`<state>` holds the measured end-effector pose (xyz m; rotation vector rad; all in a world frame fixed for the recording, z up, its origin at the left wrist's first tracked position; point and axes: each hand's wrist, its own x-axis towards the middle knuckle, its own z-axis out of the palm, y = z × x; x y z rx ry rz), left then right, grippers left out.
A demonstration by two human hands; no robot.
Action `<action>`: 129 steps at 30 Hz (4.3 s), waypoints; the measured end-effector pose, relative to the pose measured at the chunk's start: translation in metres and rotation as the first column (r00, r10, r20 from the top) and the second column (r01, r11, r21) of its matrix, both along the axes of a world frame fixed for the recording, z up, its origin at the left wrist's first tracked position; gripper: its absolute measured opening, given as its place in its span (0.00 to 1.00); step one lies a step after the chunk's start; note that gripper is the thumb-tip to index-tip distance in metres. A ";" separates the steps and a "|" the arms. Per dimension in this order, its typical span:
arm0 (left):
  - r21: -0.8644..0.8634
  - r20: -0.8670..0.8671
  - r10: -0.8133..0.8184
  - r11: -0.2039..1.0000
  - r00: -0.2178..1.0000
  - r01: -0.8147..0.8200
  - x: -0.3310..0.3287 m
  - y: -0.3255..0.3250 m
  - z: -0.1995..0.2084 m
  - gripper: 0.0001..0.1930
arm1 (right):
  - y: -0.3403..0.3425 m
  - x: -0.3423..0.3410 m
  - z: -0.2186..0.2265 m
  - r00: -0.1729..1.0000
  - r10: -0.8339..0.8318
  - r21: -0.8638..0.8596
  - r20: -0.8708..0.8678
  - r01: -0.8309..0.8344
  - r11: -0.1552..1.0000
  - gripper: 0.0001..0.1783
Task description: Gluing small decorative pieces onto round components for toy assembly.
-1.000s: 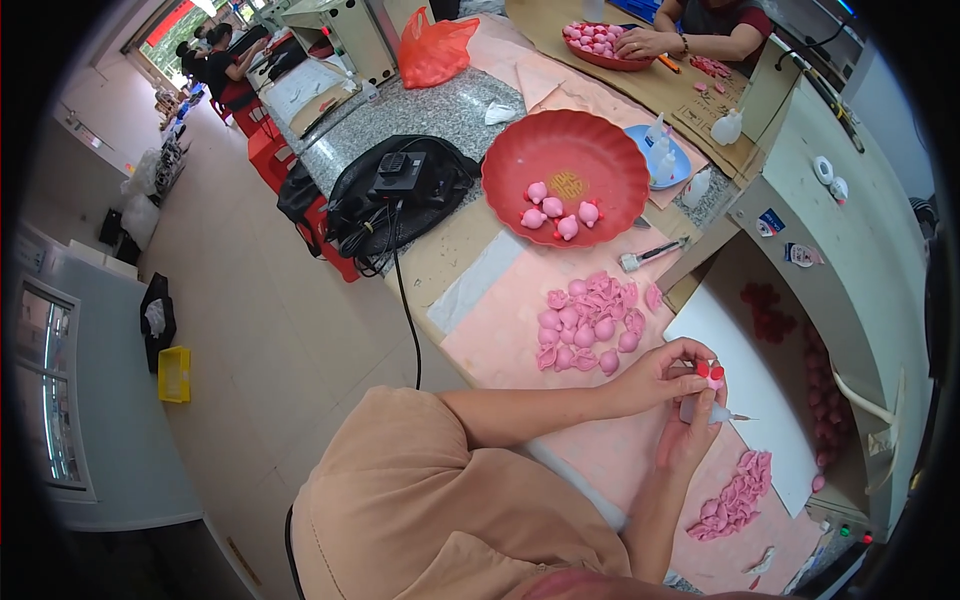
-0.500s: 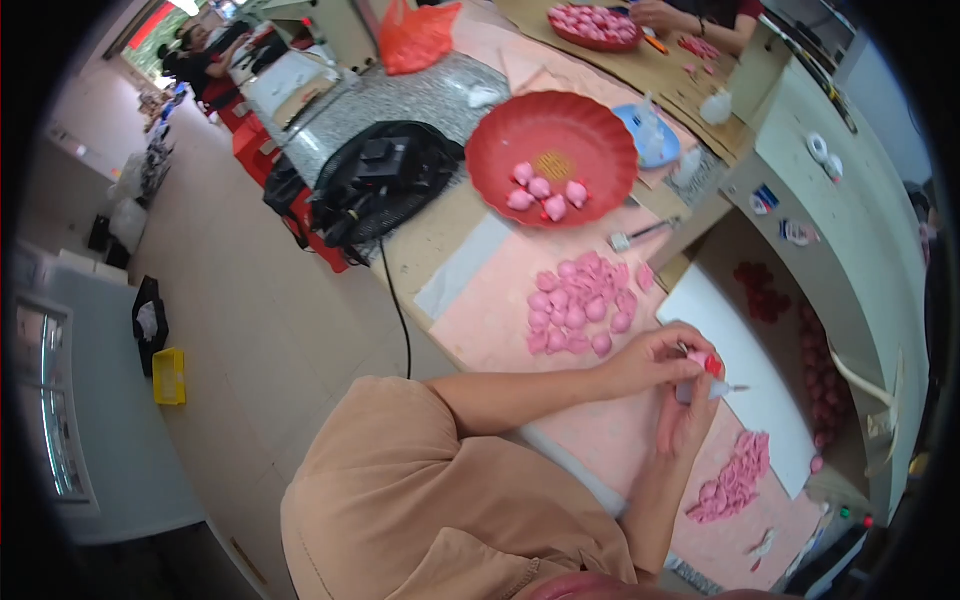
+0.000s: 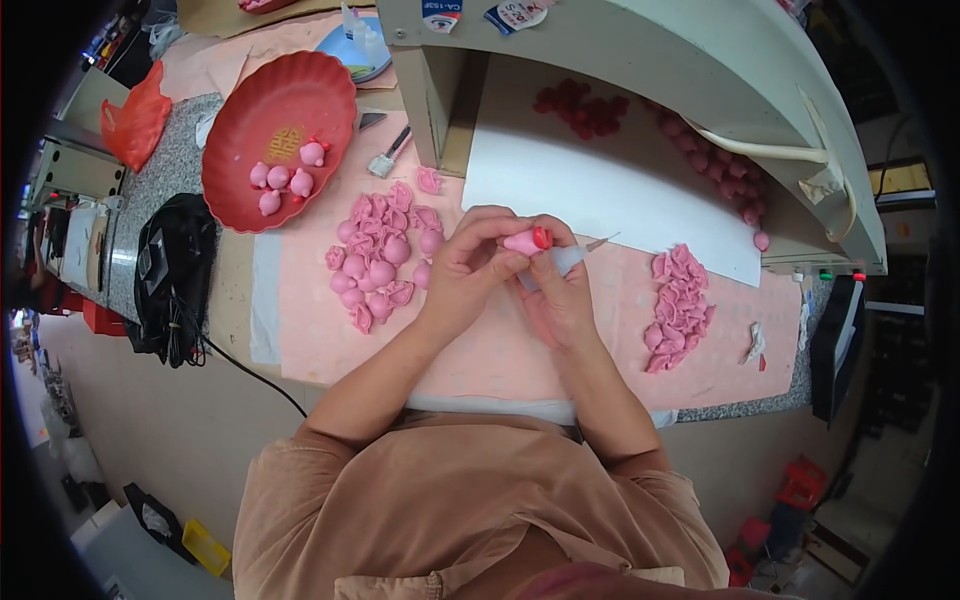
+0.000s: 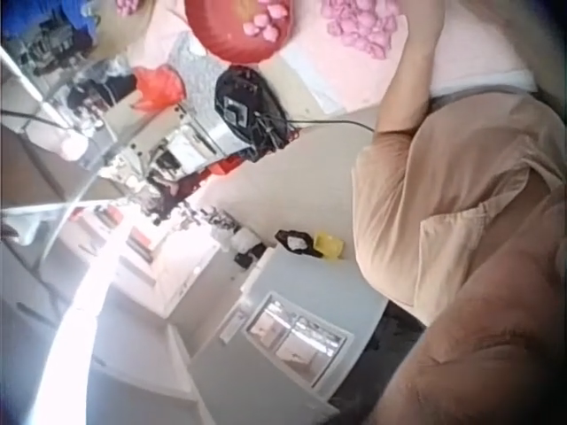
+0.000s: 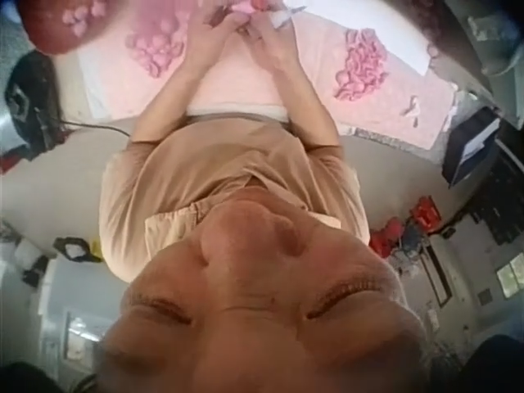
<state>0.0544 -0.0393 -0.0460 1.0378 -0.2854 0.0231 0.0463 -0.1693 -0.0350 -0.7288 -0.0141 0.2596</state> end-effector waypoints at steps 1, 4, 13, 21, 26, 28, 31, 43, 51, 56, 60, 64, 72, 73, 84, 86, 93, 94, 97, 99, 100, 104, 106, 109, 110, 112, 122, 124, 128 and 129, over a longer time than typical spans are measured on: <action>0.007 -0.015 0.015 1.000 1.000 -0.015 -0.005 -0.002 0.002 0.16 | -0.002 -0.005 -0.003 1.000 -0.013 -0.034 0.012 0.014 0.999 0.20; 0.065 -0.048 0.016 0.998 0.999 -0.013 -0.003 -0.009 0.002 0.14 | -0.007 -0.004 -0.005 0.999 -0.040 -0.048 0.034 0.042 0.998 0.19; 0.270 0.001 0.091 0.959 0.996 -0.088 -0.021 0.025 0.028 0.16 | 0.015 -0.007 0.010 0.999 0.046 -0.099 -0.012 -0.047 0.994 0.18; -0.123 -0.301 -0.037 0.992 0.953 0.000 -0.011 0.043 0.004 0.16 | 0.052 0.006 0.005 1.000 0.006 -0.212 -0.008 -0.007 0.977 0.17; -0.150 -0.221 -0.024 0.989 0.975 -0.009 -0.008 0.052 0.025 0.11 | 0.047 0.007 0.009 1.000 -0.001 -0.244 0.016 0.005 0.970 0.24; -0.133 -0.196 -0.072 0.990 0.978 0.047 -0.005 0.049 0.027 0.12 | 0.047 0.006 0.016 0.998 -0.055 -0.263 0.029 0.061 0.963 0.22; -0.152 -0.169 -0.050 0.988 0.984 0.024 -0.007 0.045 0.013 0.11 | 0.054 -0.001 0.027 0.997 -0.069 -0.285 -0.028 0.059 0.957 0.15; -0.554 -0.222 -0.140 0.833 0.965 -0.007 -0.010 0.057 0.002 0.13 | 0.071 0.007 0.019 1.000 0.021 -0.077 -0.020 -0.023 0.997 0.18; -0.525 -0.225 -0.085 0.850 0.971 -0.047 -0.007 0.059 -0.003 0.16 | 0.076 0.014 0.018 0.990 0.026 0.064 -0.140 -0.017 0.998 0.08; -0.518 -0.246 -0.080 0.853 0.966 -0.062 -0.006 0.057 -0.006 0.16 | 0.075 0.014 0.012 0.985 0.063 0.161 -0.162 -0.037 0.986 0.04; -0.483 -0.237 -0.050 0.873 0.970 -0.073 -0.005 0.056 0.000 0.16 | 0.070 0.014 0.003 0.982 0.104 0.094 -0.155 -0.090 0.991 0.14; -0.464 -0.271 -0.048 0.881 0.961 -0.087 -0.004 0.055 -0.002 0.15 | 0.073 0.015 0.011 0.966 0.112 0.124 -0.234 -0.085 0.989 0.13; -0.424 -0.311 0.036 0.889 0.950 -0.173 -0.007 0.049 -0.012 0.14 | 0.075 0.013 -0.001 0.967 0.089 0.182 -0.238 -0.045 0.982 0.12; -0.421 -0.347 0.029 0.888 0.937 -0.184 -0.009 0.049 -0.013 0.13 | 0.076 0.013 0.000 0.961 0.095 0.181 -0.261 -0.048 0.982 0.13; -0.259 -0.304 0.077 0.952 0.950 -0.160 -0.002 0.047 0.001 0.08 | 0.090 0.014 0.018 0.963 0.175 0.260 -0.202 -0.120 0.958 0.23; -0.285 -0.343 0.092 0.938 0.935 -0.197 0.003 0.048 -0.002 0.09 | 0.086 0.018 0.014 0.961 0.186 0.255 -0.202 -0.132 0.958 0.23; -0.165 -0.354 0.011 0.983 0.935 -0.074 0.001 0.054 0.010 0.15 | 0.062 0.017 0.006 0.987 -0.108 -0.458 0.117 0.150 0.876 0.21; -0.165 -0.350 0.014 0.983 0.937 -0.076 -0.001 0.053 0.010 0.15 | 0.060 0.014 0.006 0.987 -0.105 -0.457 0.121 0.149 0.877 0.21; 0.076 -0.085 0.119 0.991 0.989 -0.113 -0.005 0.049 0.012 0.15 | 0.052 0.009 0.008 0.985 -0.139 -0.361 0.097 0.165 0.918 0.21; 0.011 -0.057 0.098 0.995 0.994 -0.097 -0.003 0.044 0.007 0.14 | 0.044 0.003 0.000 0.983 -0.122 -0.380 0.138 0.167 0.910 0.18; -0.051 -0.031 0.080 0.995 0.996 -0.082 -0.004 0.041 0.004 0.12 | 0.042 0.002 -0.001 0.982 -0.125 -0.381 0.141 0.170 0.909 0.18; -0.063 -0.118 -0.022 0.998 0.993 0.015 -0.011 0.041 0.010 0.13 | 0.039 -0.004 -0.008 0.969 -0.135 -0.434 0.205 0.214 0.875 0.18; -0.041 -0.064 0.015 0.999 0.998 -0.017 -0.015 0.035 0.007 0.12 | 0.034 -0.010 -0.007 0.963 -0.139 -0.437 0.232 0.231 0.869 0.18; 0.034 0.013 0.074 0.997 0.997 -0.074 -0.015 0.035 0.008 0.12 | 0.039 -0.015 0.000 0.969 -0.159 -0.399 0.189 0.224 0.889 0.23; 0.081 0.028 0.105 0.991 0.994 -0.107 -0.015 0.033 0.006 0.11 | 0.041 -0.013 -0.001 0.968 -0.153 -0.394 0.198 0.222 0.892 0.23; 0.036 -0.012 0.109 0.993 0.994 -0.109 -0.013 0.034 0.001 0.11 | 0.043 -0.012 -0.003 0.969 -0.124 -0.385 0.214 0.200 0.901 0.23; 0.186 0.142 0.260 0.941 0.955 -0.284 -0.006 0.034 -0.003 0.22 | 0.039 -0.008 -0.012 0.985 0.137 0.071 -0.103 -0.130 0.989 0.24; 0.174 0.140 0.273 0.940 0.952 -0.295 -0.007 0.033 -0.004 0.22 | 0.041 -0.007 -0.006 0.977 0.165 0.055 -0.135 -0.159 0.986 0.23; 0.319 0.243 0.301 0.873 0.922 -0.369 -0.008 0.033 0.005 0.21 | 0.032 -0.010 0.001 0.986 0.112 0.001 -0.126 -0.113 0.994 0.21; 0.375 0.290 0.321 0.829 0.902 -0.415 -0.008 0.032 0.008 0.21 | 0.031 -0.009 0.002 0.987 0.103 0.004 -0.127 -0.103 0.995 0.21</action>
